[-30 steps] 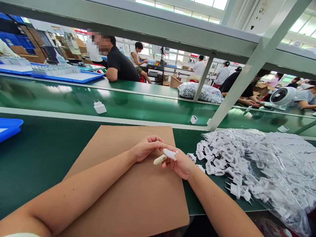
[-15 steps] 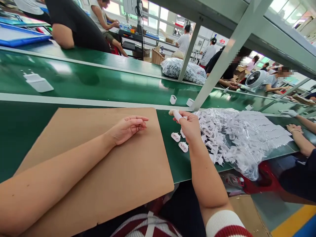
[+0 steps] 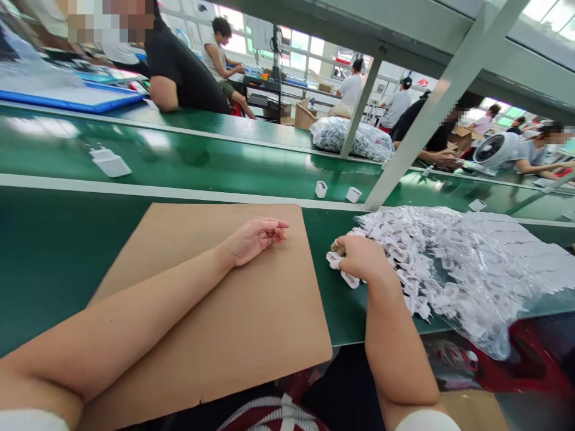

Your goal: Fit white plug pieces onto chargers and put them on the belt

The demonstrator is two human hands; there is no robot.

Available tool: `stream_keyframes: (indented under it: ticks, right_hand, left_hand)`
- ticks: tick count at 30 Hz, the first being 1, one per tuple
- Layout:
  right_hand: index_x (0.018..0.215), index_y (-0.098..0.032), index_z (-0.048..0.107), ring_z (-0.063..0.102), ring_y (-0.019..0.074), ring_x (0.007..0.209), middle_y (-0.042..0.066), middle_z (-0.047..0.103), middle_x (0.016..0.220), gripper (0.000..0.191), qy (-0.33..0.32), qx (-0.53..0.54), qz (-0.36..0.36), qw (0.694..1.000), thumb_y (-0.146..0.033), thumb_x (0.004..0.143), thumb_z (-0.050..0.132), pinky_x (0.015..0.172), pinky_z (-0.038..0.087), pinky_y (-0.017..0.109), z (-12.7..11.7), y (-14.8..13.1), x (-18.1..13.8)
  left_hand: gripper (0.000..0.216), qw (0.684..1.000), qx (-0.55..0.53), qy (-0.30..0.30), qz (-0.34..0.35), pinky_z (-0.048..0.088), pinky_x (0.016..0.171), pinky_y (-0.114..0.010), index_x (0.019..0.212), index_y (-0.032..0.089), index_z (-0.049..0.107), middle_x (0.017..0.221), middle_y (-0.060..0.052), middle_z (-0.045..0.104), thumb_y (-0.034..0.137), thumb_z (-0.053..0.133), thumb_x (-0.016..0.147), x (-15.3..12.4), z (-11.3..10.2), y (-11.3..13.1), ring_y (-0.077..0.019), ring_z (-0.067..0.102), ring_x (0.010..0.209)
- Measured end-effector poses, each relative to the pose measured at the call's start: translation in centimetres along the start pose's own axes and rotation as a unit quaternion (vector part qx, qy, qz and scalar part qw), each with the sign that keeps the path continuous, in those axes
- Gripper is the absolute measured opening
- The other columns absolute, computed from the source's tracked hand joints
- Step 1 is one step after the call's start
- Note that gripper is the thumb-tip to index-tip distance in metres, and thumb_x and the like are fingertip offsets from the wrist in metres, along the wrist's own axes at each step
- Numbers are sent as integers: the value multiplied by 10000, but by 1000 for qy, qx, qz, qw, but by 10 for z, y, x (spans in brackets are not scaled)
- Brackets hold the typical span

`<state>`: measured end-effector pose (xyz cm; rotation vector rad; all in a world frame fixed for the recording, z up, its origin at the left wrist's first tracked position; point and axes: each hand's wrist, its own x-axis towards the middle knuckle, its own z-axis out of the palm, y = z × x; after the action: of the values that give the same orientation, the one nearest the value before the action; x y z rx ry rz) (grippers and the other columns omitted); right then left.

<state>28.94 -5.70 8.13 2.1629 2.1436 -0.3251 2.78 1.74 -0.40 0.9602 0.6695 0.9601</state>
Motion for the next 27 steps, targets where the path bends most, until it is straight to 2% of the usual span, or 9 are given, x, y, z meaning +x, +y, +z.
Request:
stream_keyframes:
  ticks: [3, 5, 10, 12, 15, 17, 20, 24, 27]
  right_hand:
    - [1023, -218, 749, 682, 267, 1032, 76, 746, 1071, 369, 55, 0, -51, 997, -33, 731, 619, 721, 436, 309, 12, -4, 10]
    - [1036, -208, 723, 674, 239, 969, 72, 701, 1058, 347, 106, 73, -111, 986, -49, 748, 612, 762, 474, 316, 23, -10, 17]
    - [1023, -241, 698, 637, 185, 790, 27, 573, 958, 245, 150, 285, -226, 919, -192, 784, 676, 738, 564, 337, 51, -33, 27]
    - [980, -238, 719, 633, 186, 795, 37, 545, 979, 225, 168, 327, -242, 898, -189, 760, 710, 741, 586, 354, 60, -42, 27]
    - [929, -236, 755, 635, 173, 818, 74, 549, 1127, 210, 189, 343, -273, 879, -129, 756, 699, 790, 593, 375, 69, -51, 26]
    - [889, -240, 772, 647, 172, 849, 74, 580, 1154, 209, 170, 334, -308, 875, -90, 782, 673, 814, 578, 366, 73, -55, 24]
    - [842, -244, 789, 655, 191, 922, 55, 635, 1036, 211, 124, 322, -342, 874, -72, 827, 668, 832, 549, 343, 77, -58, 22]
    - [974, -248, 800, 639, 187, 938, 50, 635, 1043, 289, 121, 310, -329, 884, -47, 833, 648, 839, 533, 327, 79, -61, 21]
    - [995, -224, 785, 627, 180, 903, 50, 617, 1024, 310, 122, 295, -309, 896, -28, 844, 598, 819, 528, 317, 80, -60, 20]
  left_hand:
    - [369, 1000, -6, 5, -6, 498, 806, -242, 929, 130, 825, 819, -68, 734, 356, 920, 654, 1, 5, 0, -149, 650, 828]
    - [399, 1000, 2, 14, 0, 492, 786, -253, 921, 125, 815, 829, -61, 723, 323, 961, 607, 2, 7, 0, -131, 636, 785]
    - [461, 999, -2, 26, 22, 469, 743, -262, 940, 136, 792, 822, -29, 693, 280, 1012, 561, 6, 7, -2, -102, 605, 719]
    - [470, 999, -12, 36, 33, 478, 761, -264, 919, 140, 779, 857, -28, 696, 305, 1020, 551, 7, 6, -3, -102, 612, 734]
    - [483, 997, -22, 56, 41, 495, 777, -260, 930, 140, 756, 823, -17, 677, 381, 999, 589, 9, 5, -6, -107, 618, 750]
    - [487, 997, -19, 68, 41, 504, 789, -257, 975, 145, 742, 777, -6, 656, 416, 966, 637, 8, 7, -7, -110, 620, 754]
    - [497, 997, 7, 75, 29, 517, 811, -266, 1035, 154, 724, 769, -8, 660, 410, 935, 664, 6, 12, -7, -119, 627, 763]
    - [477, 993, 80, 81, -13, 529, 744, -319, 1031, 137, 725, 776, -54, 684, 384, 899, 662, 12, 15, -3, -160, 633, 711]
    - [374, 978, 156, 142, -3, 505, 708, -318, 974, 153, 717, 791, -55, 680, 372, 846, 700, 34, 9, 3, -178, 626, 730]
